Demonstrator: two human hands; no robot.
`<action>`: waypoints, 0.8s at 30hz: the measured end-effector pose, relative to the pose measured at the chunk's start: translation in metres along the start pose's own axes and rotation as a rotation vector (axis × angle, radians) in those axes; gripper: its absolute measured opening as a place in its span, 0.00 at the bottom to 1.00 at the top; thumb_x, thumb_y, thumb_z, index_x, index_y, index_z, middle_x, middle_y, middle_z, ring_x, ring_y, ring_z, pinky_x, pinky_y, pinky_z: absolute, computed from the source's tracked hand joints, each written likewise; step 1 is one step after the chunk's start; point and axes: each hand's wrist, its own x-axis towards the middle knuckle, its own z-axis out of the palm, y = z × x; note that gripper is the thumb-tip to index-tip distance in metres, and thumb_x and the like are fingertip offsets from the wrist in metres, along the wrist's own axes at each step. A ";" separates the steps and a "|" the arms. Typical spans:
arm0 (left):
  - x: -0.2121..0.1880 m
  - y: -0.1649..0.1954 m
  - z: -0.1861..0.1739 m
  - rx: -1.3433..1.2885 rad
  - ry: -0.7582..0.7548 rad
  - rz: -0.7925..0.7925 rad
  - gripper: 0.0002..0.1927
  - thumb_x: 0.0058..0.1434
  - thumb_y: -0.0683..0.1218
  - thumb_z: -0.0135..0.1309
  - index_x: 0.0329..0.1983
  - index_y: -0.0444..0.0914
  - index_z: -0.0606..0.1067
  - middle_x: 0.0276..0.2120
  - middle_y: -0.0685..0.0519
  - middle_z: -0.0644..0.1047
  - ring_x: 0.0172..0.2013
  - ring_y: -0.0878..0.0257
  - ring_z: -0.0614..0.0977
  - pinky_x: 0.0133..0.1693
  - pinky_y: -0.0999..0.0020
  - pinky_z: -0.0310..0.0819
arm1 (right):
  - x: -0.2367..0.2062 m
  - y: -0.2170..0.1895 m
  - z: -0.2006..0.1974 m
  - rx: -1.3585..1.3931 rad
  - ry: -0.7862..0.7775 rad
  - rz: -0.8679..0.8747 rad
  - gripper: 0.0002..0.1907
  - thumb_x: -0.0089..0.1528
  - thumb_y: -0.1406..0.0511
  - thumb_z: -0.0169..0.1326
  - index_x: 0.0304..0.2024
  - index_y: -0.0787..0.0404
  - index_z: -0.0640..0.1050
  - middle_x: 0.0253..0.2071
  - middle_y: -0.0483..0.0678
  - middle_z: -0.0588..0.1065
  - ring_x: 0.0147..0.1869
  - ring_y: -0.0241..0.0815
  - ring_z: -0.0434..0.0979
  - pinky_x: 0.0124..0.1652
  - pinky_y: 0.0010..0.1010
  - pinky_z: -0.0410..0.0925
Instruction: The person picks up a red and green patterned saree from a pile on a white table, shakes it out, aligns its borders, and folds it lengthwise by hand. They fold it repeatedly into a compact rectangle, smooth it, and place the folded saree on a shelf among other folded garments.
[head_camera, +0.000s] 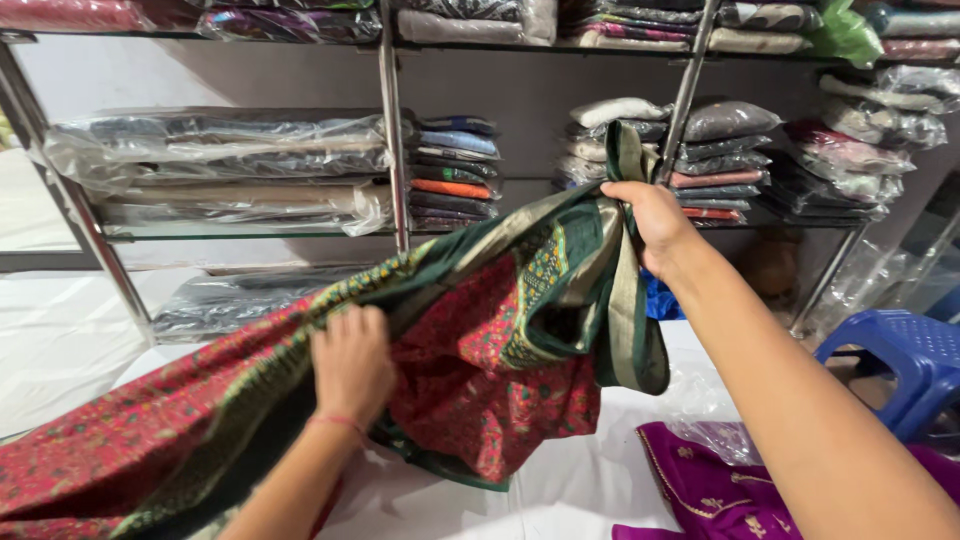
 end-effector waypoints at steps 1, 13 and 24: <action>0.004 -0.013 0.006 0.021 0.002 -0.039 0.15 0.52 0.46 0.58 0.43 0.44 0.71 0.42 0.53 0.73 0.47 0.55 0.75 0.45 0.57 0.68 | 0.005 0.001 -0.009 -0.010 0.012 -0.020 0.07 0.64 0.66 0.53 0.38 0.64 0.79 0.31 0.50 0.78 0.29 0.42 0.80 0.33 0.36 0.75; -0.010 -0.270 0.002 -0.201 0.089 -0.592 0.12 0.59 0.47 0.63 0.45 0.40 0.78 0.39 0.40 0.81 0.44 0.44 0.82 0.46 0.52 0.76 | 0.019 0.001 -0.178 0.195 0.792 -0.116 0.17 0.57 0.57 0.62 0.40 0.57 0.70 0.40 0.47 0.73 0.42 0.44 0.75 0.44 0.46 0.72; 0.122 -0.029 -0.071 -0.822 0.047 0.158 0.15 0.49 0.40 0.57 0.41 0.38 0.82 0.36 0.40 0.81 0.41 0.42 0.82 0.44 0.52 0.76 | -0.048 0.067 0.164 0.032 -0.684 -0.010 0.34 0.50 0.74 0.66 0.58 0.50 0.71 0.56 0.35 0.74 0.57 0.37 0.79 0.57 0.32 0.74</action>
